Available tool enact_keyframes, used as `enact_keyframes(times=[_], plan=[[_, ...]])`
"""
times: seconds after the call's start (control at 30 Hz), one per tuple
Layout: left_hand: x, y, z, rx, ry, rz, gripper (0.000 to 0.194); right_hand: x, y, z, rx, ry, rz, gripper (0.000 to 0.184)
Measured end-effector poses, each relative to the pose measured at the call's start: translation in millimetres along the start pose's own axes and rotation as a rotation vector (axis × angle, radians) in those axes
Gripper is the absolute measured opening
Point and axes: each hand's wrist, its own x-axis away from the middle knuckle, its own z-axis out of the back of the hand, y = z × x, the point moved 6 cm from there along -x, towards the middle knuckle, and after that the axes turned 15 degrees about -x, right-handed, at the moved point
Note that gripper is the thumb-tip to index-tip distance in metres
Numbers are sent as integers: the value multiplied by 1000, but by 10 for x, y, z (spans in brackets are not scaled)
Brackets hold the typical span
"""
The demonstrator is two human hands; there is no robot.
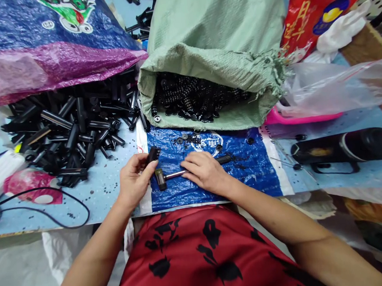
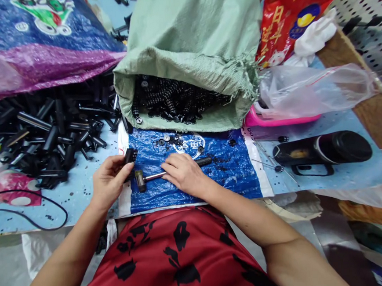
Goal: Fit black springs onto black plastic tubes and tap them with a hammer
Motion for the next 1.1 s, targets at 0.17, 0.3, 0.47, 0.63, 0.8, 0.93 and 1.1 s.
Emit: enact_keyframes(times=[0.17, 0.3, 0.47, 0.63, 0.8, 0.93, 1.1], plan=[[-142, -133, 140, -529, -212, -103, 26, 79, -48, 244, 5, 150, -67, 16], [-182, -219, 32, -496, -380, -3, 35, -122, -113, 314, 11, 254, -53, 20], [-241, -223, 0, -463, -384, 5, 33, -293, -190, 138, 123, 81, -19, 23], [-359, -255, -40, -447, -494, 29, 41, -265, -444, 103, -100, 127, 190, 26], [-352, -120, -100, -618, -454, 6, 35, -249, -493, -173, -4, -166, 181, 27], [-50, -17, 361, -798, -406, -93, 23, -130, -378, 0, -133, -74, 209, 19], [415, -199, 1045, -777, -735, -39, 34, 15, 8, 86, -2, 16, 54, 12]])
